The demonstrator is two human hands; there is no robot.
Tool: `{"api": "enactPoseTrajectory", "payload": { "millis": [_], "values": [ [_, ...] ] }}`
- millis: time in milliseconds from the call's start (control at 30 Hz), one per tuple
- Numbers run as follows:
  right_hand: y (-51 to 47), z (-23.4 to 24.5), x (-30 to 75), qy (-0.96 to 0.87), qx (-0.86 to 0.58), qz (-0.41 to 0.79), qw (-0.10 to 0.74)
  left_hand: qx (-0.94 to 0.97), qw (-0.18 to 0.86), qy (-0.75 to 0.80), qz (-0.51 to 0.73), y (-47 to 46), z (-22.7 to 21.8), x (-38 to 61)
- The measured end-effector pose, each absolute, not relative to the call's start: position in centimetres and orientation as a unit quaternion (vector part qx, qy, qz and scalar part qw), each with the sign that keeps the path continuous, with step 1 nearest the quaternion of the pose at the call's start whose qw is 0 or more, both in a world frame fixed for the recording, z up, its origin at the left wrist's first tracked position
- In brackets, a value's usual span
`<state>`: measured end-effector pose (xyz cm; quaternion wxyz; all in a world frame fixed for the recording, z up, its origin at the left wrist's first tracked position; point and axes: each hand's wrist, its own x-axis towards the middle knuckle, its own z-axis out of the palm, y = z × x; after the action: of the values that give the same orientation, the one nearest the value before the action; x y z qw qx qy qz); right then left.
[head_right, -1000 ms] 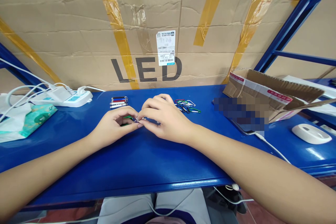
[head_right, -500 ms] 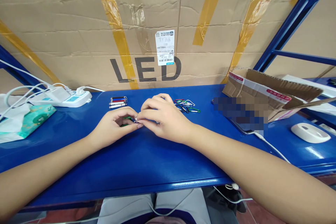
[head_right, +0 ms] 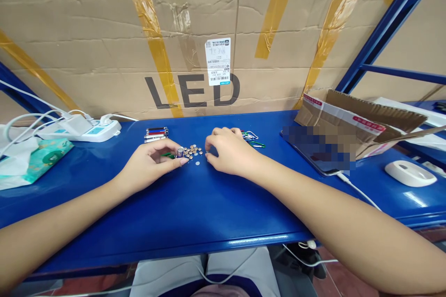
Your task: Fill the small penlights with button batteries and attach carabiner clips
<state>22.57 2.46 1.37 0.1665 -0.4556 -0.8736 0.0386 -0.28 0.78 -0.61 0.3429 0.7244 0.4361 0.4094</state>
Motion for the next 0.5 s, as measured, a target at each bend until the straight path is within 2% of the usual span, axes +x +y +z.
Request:
{"api": "enactPoseTrajectory", "payload": {
  "millis": [100,333,400,500],
  "values": [
    [2.96,1.00,22.66,-0.876,-0.464,0.074,0.110,0.722,0.345,0.438,0.411,0.69,-0.56,-0.25],
    [3.35,0.75,22.79,-0.876,-0.460,0.109,0.098,0.723,0.345,0.438,0.407,0.46,-0.37,-0.17],
    [3.37,0.75,22.73,-0.871,-0.461,0.116,0.120,0.725,0.343,0.438,0.406,0.47,-0.40,-0.17],
    [3.10,1.26,22.44,-0.850,-0.447,0.177,0.217,0.730,0.342,0.432,0.403,0.57,-0.53,-0.23]
  ]
}}
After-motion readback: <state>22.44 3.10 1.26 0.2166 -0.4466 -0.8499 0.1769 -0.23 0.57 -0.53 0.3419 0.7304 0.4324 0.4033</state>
